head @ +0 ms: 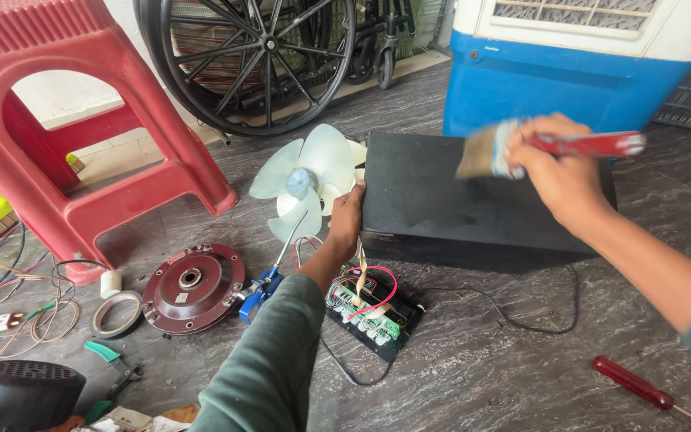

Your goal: The person uses a brush to clean dust from several disassembled electronic components on the floor. They brush the motor housing, a fan motor casing, and the top of a black power supply unit.

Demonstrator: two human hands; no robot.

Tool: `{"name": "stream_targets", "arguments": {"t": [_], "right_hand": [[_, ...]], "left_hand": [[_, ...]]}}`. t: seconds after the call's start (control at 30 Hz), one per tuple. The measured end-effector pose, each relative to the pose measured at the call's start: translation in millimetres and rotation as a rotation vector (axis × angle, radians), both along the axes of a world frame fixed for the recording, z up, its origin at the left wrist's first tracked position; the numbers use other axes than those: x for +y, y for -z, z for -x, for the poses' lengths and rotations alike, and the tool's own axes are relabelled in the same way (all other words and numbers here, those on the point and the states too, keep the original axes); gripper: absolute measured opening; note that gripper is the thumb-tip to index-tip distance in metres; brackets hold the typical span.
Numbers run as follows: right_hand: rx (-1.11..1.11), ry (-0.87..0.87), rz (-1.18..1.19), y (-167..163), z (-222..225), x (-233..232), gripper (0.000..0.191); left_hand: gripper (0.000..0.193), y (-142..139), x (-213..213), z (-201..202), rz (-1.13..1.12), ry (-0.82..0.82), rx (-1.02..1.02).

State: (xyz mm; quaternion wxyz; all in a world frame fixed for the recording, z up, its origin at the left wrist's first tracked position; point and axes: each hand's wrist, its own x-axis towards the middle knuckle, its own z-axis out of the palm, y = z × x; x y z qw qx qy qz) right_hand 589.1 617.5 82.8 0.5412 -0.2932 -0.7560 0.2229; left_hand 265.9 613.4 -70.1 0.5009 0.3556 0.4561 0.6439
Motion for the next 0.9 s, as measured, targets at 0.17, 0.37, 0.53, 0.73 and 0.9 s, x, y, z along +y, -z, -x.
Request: {"name": "stream_targets", "arguments": {"t": [0.17,0.37,0.53,0.73,0.9], "right_hand": [[0.038,-0.211,0.122,18.4,82.6,-47.7,0.007],[-0.083,-0.334,0.404,13.7,82.1,-43.3,0.006],[0.07,-0.248,0.282,-2.0,72.4,-27.4,0.005],[-0.331,-0.296,0.695,11.0,64.8,-62.1,0.004],[0.208,-0.21,0.39,-25.9,56.3,-20.4,0.003]], "left_hand": [[0.053,-8.5,4.2,0.9,0.047,0.049,-0.088],[0.053,-7.6,-2.9,-0.6,0.088,0.082,-0.185],[0.049,-11.7,-4.2,0.0,0.059,0.126,-0.226],[0.05,-7.8,0.7,-2.0,0.048,0.088,-0.168],[0.053,-3.2,15.0,-5.5,0.015,-0.056,-0.084]]}}
